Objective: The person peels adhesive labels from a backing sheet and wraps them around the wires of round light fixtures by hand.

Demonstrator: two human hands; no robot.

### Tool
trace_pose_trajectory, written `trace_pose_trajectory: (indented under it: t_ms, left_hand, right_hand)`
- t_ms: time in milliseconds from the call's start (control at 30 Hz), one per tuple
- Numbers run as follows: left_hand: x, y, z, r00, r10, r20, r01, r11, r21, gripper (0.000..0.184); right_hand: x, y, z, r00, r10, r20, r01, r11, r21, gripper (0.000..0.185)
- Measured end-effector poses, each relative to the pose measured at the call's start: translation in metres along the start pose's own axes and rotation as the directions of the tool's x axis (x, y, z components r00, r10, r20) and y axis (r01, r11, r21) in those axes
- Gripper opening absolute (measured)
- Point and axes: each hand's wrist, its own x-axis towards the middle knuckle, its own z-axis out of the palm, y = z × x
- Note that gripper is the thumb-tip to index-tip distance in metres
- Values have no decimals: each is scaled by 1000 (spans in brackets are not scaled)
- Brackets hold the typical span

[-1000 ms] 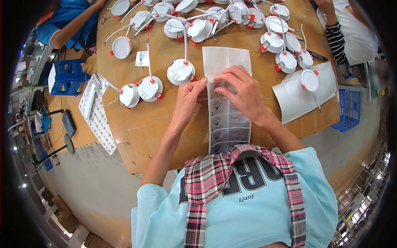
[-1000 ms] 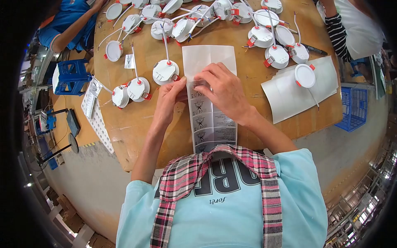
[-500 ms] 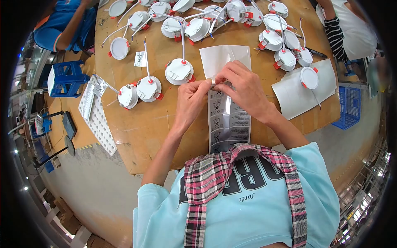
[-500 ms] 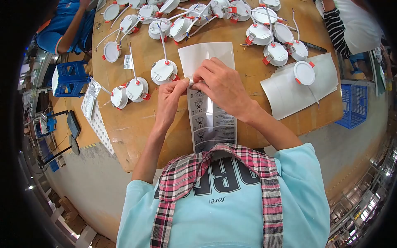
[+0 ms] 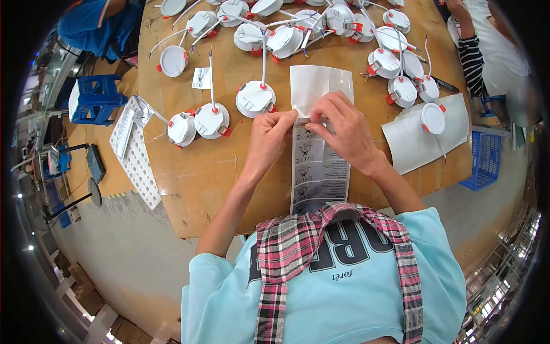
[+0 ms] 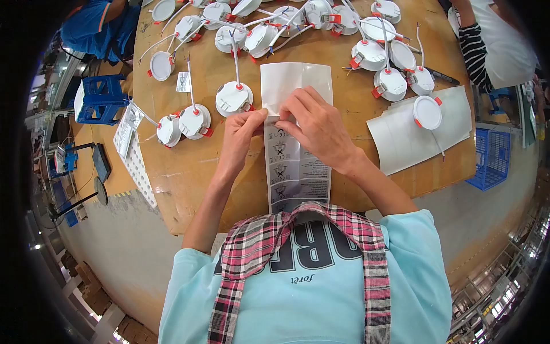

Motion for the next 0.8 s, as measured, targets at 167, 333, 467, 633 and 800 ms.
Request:
trace_pose_trajectory:
  t_ms: [167,333,467,633,800]
  left_hand:
    - [-3,13,15,998,60,-35,-64,989,-131,35]
    - [-1,3,6,999,27,42,-19,984,-175,33]
    - [7,-15,7,998,52,27,-48,987,-151,34]
    - [8,-7,8,984,152,-89,-126,961,247,34]
    - [2,-7,22,854,480,-199,-161,609,777,25]
  right_hand:
    - [-5,-2,6,991,-66,-120,61,997,-45,25]
    - [-10,-4,11,981,-90,-172,86,996,-33,22]
    - [-10,-4,10,980,-108,-169,105,994,-25,21]
    - [-14,-4,6,993,-67,-98,70,997,33,18]
    - [-38,11,-14,993,91,-75,-50,903,427,14]
